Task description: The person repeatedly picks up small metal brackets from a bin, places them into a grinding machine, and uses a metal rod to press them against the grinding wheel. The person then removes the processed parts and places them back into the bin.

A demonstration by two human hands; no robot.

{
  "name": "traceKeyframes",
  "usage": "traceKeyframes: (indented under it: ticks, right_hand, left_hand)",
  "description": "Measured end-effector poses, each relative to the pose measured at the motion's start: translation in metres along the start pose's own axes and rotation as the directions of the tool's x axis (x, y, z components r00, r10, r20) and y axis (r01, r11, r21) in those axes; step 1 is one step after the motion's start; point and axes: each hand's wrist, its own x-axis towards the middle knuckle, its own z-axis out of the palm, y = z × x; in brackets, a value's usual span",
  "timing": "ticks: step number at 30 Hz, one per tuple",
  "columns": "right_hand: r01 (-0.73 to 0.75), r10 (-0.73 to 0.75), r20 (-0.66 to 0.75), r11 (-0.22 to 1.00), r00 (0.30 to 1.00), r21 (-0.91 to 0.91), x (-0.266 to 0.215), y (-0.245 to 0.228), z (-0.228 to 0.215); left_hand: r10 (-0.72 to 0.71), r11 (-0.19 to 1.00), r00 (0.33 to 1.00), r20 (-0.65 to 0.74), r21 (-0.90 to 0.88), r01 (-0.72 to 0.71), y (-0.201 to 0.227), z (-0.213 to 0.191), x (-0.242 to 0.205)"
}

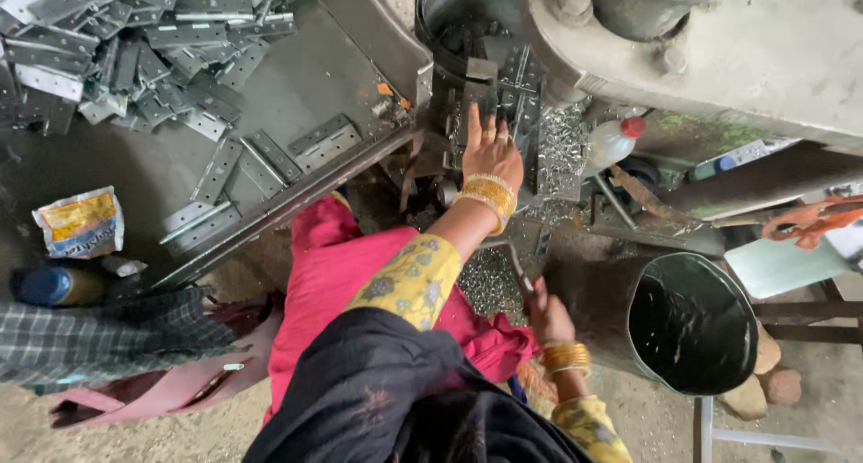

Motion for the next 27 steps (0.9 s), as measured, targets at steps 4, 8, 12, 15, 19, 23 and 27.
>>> traceKeyframes:
  ticks: [4,8,12,15,19,23,27]
  right_hand:
    - [-0.212,0.15,0.284,0.956,0.947,0.201,0.007,-0.003,-0.005]
    - [-0.138,0.13,0.085,0.986,0.988,0.093,0.007,-0.003,-0.01]
    - [-0.137,0.132,0.108,0.99,0.985,0.04,0.016,-0.013,-0.009]
    - [-0.19,0.167,0.203,0.977,0.965,0.1,-0.011,0.004,-0.007]
    - [0.256,-0.259,-0.074,0.966,0.963,-0.047,0.024,-0.009,-0.012]
    - [-0.181,0.173,0.107,0.981,0.979,0.075,0.01,-0.004,0.004]
    - [-0.057,0.05,0.193,0.998,0.98,0.031,-0.007,-0.04,0.009]
  left_hand:
    - [0.005,0.998,1.0,0.013,-0.064,-0.004,-0.002,-0.004,0.0]
    - [0.024,1.0,0.989,0.147,0.007,-0.025,-0.009,-0.017,0.002]
    - [0.024,0.999,0.984,0.175,-0.034,-0.018,-0.014,-0.036,0.016]
    - [0.018,0.999,0.987,0.16,-0.034,-0.013,-0.003,-0.022,-0.001]
    - [-0.03,0.981,0.994,0.104,-0.187,0.05,-0.018,-0.027,0.017]
    - [-0.007,0.997,0.995,0.096,-0.07,0.014,-0.005,-0.018,0.022]
    - [0.006,1.0,0.996,0.087,-0.028,-0.004,-0.017,-0.021,0.018]
